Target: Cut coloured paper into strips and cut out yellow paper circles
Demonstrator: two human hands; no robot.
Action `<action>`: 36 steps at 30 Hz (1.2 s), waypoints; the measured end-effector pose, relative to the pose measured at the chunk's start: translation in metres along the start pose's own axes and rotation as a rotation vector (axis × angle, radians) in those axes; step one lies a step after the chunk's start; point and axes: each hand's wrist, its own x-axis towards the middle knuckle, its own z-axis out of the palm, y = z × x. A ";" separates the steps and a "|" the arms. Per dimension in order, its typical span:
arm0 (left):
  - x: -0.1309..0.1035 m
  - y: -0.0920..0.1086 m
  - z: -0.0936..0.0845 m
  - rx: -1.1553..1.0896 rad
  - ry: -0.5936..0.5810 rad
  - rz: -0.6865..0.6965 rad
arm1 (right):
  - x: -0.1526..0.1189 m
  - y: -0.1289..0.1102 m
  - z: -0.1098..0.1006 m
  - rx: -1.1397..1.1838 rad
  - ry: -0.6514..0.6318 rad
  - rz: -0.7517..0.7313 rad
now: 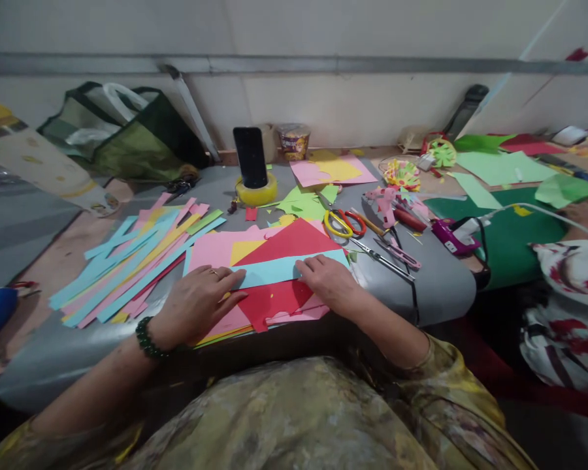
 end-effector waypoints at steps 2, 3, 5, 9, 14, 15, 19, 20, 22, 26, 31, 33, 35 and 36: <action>0.002 0.004 -0.001 0.005 -0.028 0.013 | 0.004 -0.004 -0.005 -0.071 -0.099 -0.015; 0.002 0.005 0.000 0.007 -0.041 0.023 | 0.004 -0.005 -0.009 -0.096 -0.139 -0.015; 0.001 0.006 0.002 0.019 -0.053 0.037 | 0.004 -0.007 -0.017 -0.118 -0.213 -0.008; -0.002 0.007 0.004 0.052 -0.019 0.047 | 0.003 -0.007 -0.027 -0.077 -0.307 0.025; -0.006 0.016 -0.001 0.030 0.105 0.041 | -0.005 -0.004 -0.025 -0.056 -0.167 -0.005; -0.006 0.019 0.000 0.013 0.116 0.041 | -0.007 -0.005 -0.024 -0.059 -0.107 -0.041; -0.005 0.030 0.006 -0.018 0.110 0.033 | -0.011 -0.007 -0.015 -0.006 0.078 -0.190; -0.005 0.031 0.008 -0.017 0.112 0.030 | -0.011 -0.007 -0.013 0.020 0.088 -0.204; -0.007 0.032 0.013 -0.033 0.134 0.019 | -0.011 -0.006 -0.008 0.082 0.087 -0.202; -0.017 0.024 0.018 -0.151 0.175 -0.058 | -0.010 0.000 -0.002 0.220 0.101 -0.158; -0.029 0.010 0.015 -0.405 0.141 -0.228 | 0.000 0.009 -0.004 0.393 0.024 -0.055; -0.030 0.006 0.014 -0.460 0.145 -0.295 | 0.008 0.012 -0.007 0.456 -0.043 0.021; -0.030 0.003 0.014 -0.468 0.156 -0.354 | 0.016 0.015 -0.011 0.473 -0.103 0.083; -0.030 0.002 0.015 -0.466 0.154 -0.385 | 0.019 0.016 -0.013 0.464 -0.129 0.100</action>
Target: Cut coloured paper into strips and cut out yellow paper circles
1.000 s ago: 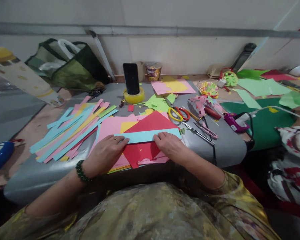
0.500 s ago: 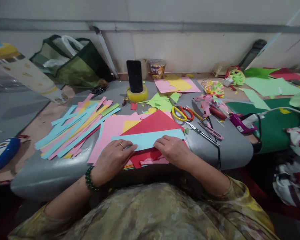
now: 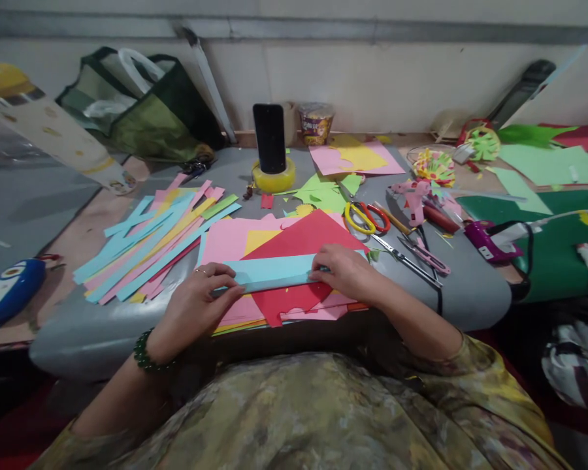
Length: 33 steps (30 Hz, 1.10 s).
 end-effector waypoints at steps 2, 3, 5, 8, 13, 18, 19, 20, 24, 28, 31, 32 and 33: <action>0.001 -0.002 -0.001 0.008 -0.018 -0.060 | 0.004 -0.001 -0.005 -0.029 -0.040 0.029; 0.002 -0.002 -0.001 0.008 -0.039 -0.087 | 0.005 -0.002 -0.007 -0.037 -0.060 0.046; 0.003 -0.004 -0.002 0.003 -0.083 -0.121 | 0.006 -0.003 -0.009 -0.029 -0.100 0.081; 0.003 -0.006 -0.002 0.001 -0.111 -0.143 | 0.006 -0.003 -0.012 -0.001 -0.143 0.096; 0.002 -0.010 0.000 -0.012 -0.114 -0.160 | 0.006 0.002 -0.012 0.022 -0.156 -0.013; 0.002 -0.006 -0.007 -0.085 -0.034 -0.154 | -0.001 0.001 -0.013 -0.079 -0.042 -0.080; 0.002 -0.004 -0.009 -0.152 -0.038 -0.171 | -0.004 -0.001 -0.014 -0.105 -0.010 -0.100; 0.002 -0.003 -0.011 -0.231 -0.035 -0.193 | -0.006 -0.001 -0.014 -0.130 0.029 -0.122; 0.002 0.000 -0.017 -0.503 0.095 -0.289 | -0.016 0.001 -0.015 -0.179 0.193 -0.208; 0.001 0.000 -0.017 -0.776 0.139 -0.393 | -0.018 0.008 -0.012 -0.167 0.268 -0.229; -0.002 0.000 -0.016 -0.939 0.136 -0.489 | -0.018 0.008 -0.012 -0.141 0.284 -0.223; -0.003 0.000 -0.016 -0.964 0.138 -0.511 | -0.018 0.008 -0.012 -0.127 0.275 -0.222; -0.003 0.001 -0.016 -0.976 0.144 -0.528 | -0.018 0.007 -0.013 -0.114 0.265 -0.220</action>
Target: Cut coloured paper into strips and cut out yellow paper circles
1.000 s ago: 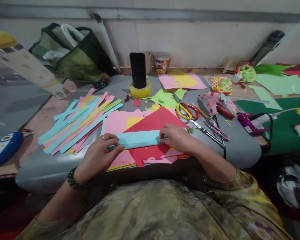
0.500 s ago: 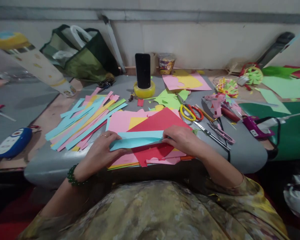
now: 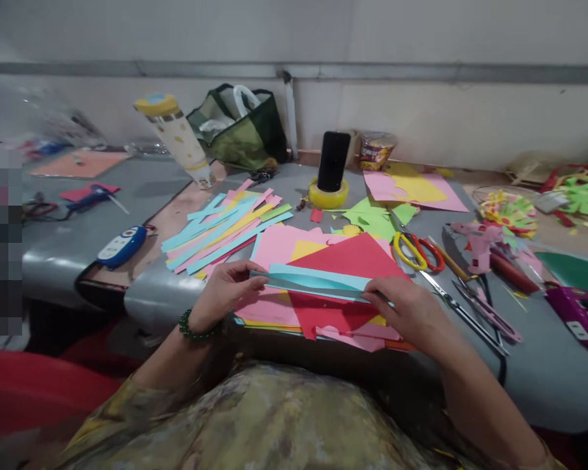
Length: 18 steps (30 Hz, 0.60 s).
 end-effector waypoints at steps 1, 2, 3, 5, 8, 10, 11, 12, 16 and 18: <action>-0.001 0.000 0.000 -0.003 0.008 -0.009 | 0.000 0.000 0.000 0.011 -0.009 0.006; -0.001 0.000 0.000 0.003 0.015 -0.014 | 0.000 0.000 -0.001 0.018 -0.017 0.015; -0.002 0.000 0.000 0.013 0.021 -0.016 | 0.001 0.000 -0.001 0.021 -0.022 0.027; -0.002 0.001 0.000 0.038 0.030 -0.012 | 0.000 0.000 0.000 0.025 -0.029 0.055; -0.002 0.001 0.001 0.064 0.047 -0.004 | -0.001 0.002 0.003 0.050 -0.053 0.090; -0.002 0.002 0.001 0.074 0.059 -0.010 | -0.002 0.004 0.005 0.067 -0.062 0.093; -0.001 0.002 0.002 0.075 0.066 -0.014 | -0.002 0.004 0.005 0.072 -0.061 0.090; -0.001 0.002 0.002 0.072 0.073 -0.020 | -0.002 0.004 0.006 0.075 -0.058 0.085; -0.004 0.006 0.001 0.076 0.136 -0.049 | -0.001 0.004 0.002 0.087 -0.073 0.101; -0.007 0.007 -0.002 0.108 0.188 -0.061 | -0.001 0.004 -0.001 0.106 -0.087 0.138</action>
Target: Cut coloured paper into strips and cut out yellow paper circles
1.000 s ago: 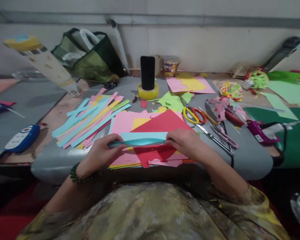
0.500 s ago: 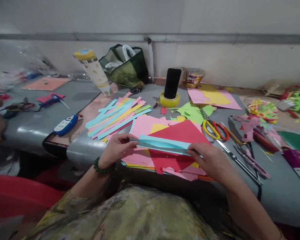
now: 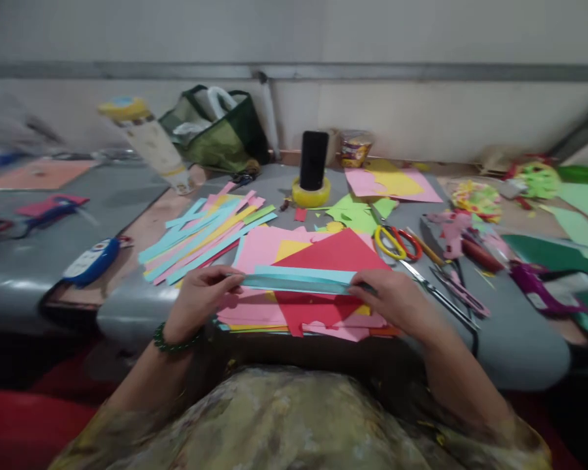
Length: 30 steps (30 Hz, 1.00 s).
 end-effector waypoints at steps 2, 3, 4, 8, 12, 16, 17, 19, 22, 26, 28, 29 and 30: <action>0.000 0.000 -0.003 0.015 0.044 -0.027 | -0.001 0.001 -0.004 0.033 -0.003 0.045; 0.001 0.000 -0.005 0.000 0.066 -0.052 | -0.002 0.002 -0.006 0.056 0.003 0.068; 0.002 0.000 -0.006 -0.020 0.078 -0.072 | -0.003 0.003 -0.008 0.087 0.016 0.088; 0.003 0.004 -0.005 -0.071 0.109 -0.123 | -0.006 0.004 -0.010 0.278 0.118 0.163; 0.002 0.010 -0.004 -0.063 0.106 -0.149 | -0.008 0.003 -0.004 0.495 0.236 0.300; 0.004 0.009 -0.004 -0.058 0.137 -0.164 | -0.011 0.003 0.001 0.670 0.231 0.363; 0.004 0.008 -0.004 -0.057 0.138 -0.160 | -0.012 0.003 0.002 0.701 0.228 0.367; 0.006 0.004 -0.004 -0.051 0.134 -0.149 | -0.013 0.002 0.003 0.724 0.249 0.362; 0.006 0.000 -0.004 -0.028 0.126 -0.140 | -0.015 0.000 0.003 0.723 0.300 0.328; 0.007 0.000 -0.004 -0.015 0.117 -0.148 | -0.017 -0.004 0.001 0.725 0.296 0.282; 0.007 0.002 -0.004 -0.010 0.104 -0.134 | -0.017 -0.004 0.000 0.710 0.292 0.268; 0.007 0.003 -0.004 -0.011 0.100 -0.128 | -0.017 -0.004 -0.001 0.713 0.296 0.265; 0.006 0.004 -0.003 -0.016 0.101 -0.123 | -0.017 -0.005 -0.001 0.726 0.300 0.266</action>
